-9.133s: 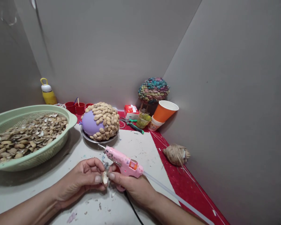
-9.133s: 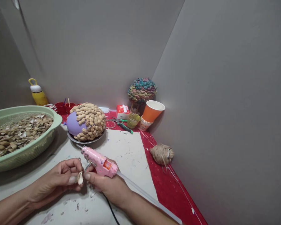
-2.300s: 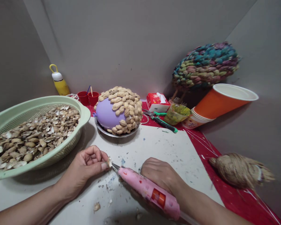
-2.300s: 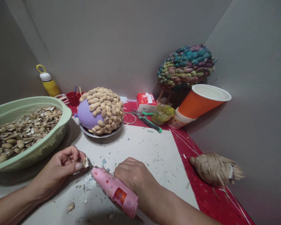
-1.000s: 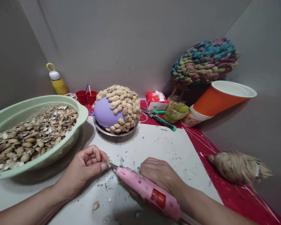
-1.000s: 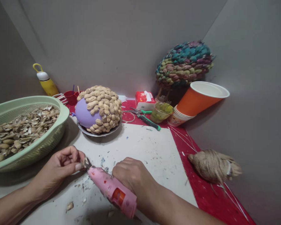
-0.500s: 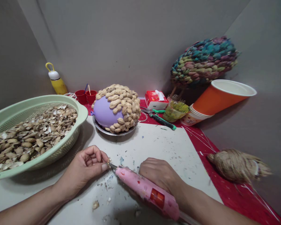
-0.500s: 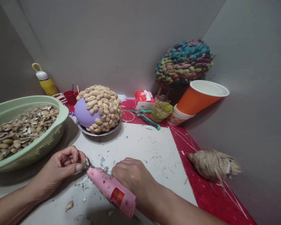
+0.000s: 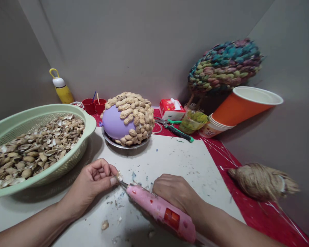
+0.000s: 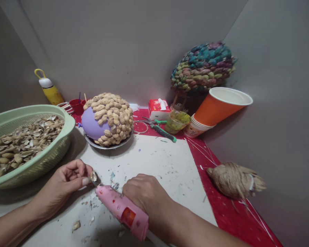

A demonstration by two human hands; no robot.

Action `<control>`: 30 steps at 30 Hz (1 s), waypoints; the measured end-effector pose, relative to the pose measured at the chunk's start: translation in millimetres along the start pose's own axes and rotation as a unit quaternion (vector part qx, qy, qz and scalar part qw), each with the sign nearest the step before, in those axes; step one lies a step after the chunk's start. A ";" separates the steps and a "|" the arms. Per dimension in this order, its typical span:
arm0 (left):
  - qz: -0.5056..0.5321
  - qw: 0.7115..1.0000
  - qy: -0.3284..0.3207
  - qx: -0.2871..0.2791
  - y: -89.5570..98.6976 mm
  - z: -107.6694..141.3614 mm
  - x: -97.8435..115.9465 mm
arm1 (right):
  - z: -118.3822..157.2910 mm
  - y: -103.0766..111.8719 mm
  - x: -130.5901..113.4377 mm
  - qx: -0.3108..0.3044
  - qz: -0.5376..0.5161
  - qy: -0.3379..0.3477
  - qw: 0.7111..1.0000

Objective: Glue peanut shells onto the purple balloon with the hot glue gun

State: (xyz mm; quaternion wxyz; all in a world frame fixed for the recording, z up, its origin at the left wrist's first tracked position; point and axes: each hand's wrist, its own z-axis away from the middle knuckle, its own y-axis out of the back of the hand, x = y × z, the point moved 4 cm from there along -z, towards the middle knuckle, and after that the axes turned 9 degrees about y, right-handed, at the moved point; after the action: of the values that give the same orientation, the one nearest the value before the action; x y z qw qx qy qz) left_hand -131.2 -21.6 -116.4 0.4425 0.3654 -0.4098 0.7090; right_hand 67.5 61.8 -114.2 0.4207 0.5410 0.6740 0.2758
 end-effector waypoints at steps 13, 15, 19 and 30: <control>0.028 1.000 0.007 -0.003 -0.6 2.4 0.8 | -2.0 0.9 -2.2 -0.011 0.031 0.008 0.999; 0.029 1.000 0.008 -0.004 -0.5 2.8 0.7 | -0.8 0.1 -1.4 -0.020 0.023 0.002 1.000; 0.032 0.999 0.011 -0.004 0.2 2.0 0.6 | -0.2 -0.4 -0.9 -0.030 0.036 -0.003 0.999; 0.071 0.997 0.020 -0.010 -2.8 6.2 5.1 | -10.1 25.0 0.8 0.071 0.063 0.047 0.994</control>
State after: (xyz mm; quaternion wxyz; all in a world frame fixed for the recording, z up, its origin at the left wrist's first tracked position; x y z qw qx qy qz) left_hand -129.4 -24.7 -108.7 0.4024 0.3167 -0.4330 0.7418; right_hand 71.2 70.0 -88.8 0.3307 0.5977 0.6754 0.2782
